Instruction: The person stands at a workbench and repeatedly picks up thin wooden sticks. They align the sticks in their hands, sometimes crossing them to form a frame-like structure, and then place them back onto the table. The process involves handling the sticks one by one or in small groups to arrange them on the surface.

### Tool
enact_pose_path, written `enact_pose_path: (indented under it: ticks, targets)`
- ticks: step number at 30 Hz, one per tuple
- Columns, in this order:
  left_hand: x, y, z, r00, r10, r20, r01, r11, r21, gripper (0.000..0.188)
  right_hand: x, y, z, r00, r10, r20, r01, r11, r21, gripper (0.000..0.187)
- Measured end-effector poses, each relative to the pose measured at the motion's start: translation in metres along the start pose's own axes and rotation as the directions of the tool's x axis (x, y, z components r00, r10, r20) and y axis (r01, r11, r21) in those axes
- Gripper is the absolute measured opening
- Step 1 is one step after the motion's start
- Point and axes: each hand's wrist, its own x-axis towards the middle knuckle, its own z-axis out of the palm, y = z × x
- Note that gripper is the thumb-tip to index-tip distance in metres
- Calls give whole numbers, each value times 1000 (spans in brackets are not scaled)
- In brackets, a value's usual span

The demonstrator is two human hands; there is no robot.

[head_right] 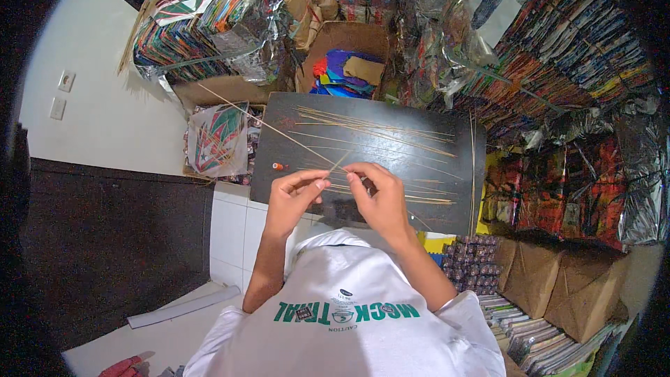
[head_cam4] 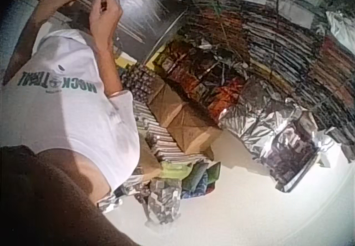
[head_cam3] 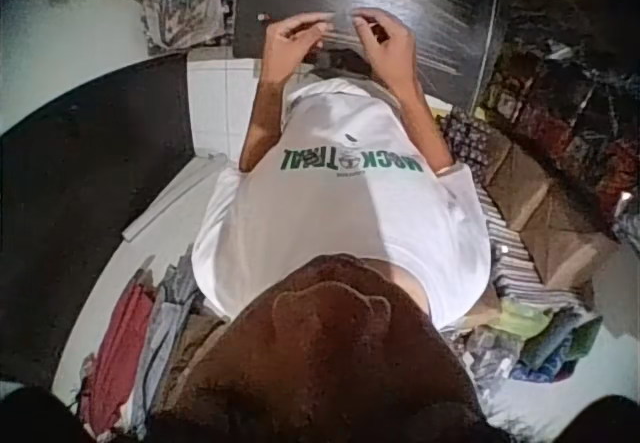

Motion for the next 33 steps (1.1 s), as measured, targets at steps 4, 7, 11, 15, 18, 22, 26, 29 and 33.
enact_pose_path:
  ticks: [4,7,11,15,18,22,26,29,33]
  targets:
    - [1,-10,1,997,74,25,-74,997,5,18,1,2,-1,1000,7,-5,-6,1000,23,12]
    - [2,-14,1,996,86,38,-86,996,17,17,0,3,0,1000,9,5,-10,999,47,12]
    - [-4,6,9,999,1,51,1,999,-39,17,-2,-2,-3,995,73,67,-78,994,74,14]
    - [-4,-2,6,998,-1,59,5,998,-56,16,-3,5,0,997,29,67,-35,995,94,14]
    - [-2,-8,5,998,57,36,-56,998,-26,16,-4,7,2,997,31,72,-38,994,101,15]
    - [-4,-1,7,994,109,-18,-109,994,-12,15,-6,0,1,995,54,87,-63,993,95,15]
    - [-6,-1,7,996,77,-50,-80,995,-57,14,-8,0,3,996,18,82,-26,995,101,16]
    - [-4,-7,1,994,111,8,-110,992,-65,15,-7,1,4,996,-49,77,42,995,92,17]
    - [-7,-4,2,992,127,6,-127,991,-38,15,-8,-1,3,993,-1,120,-10,996,93,19]
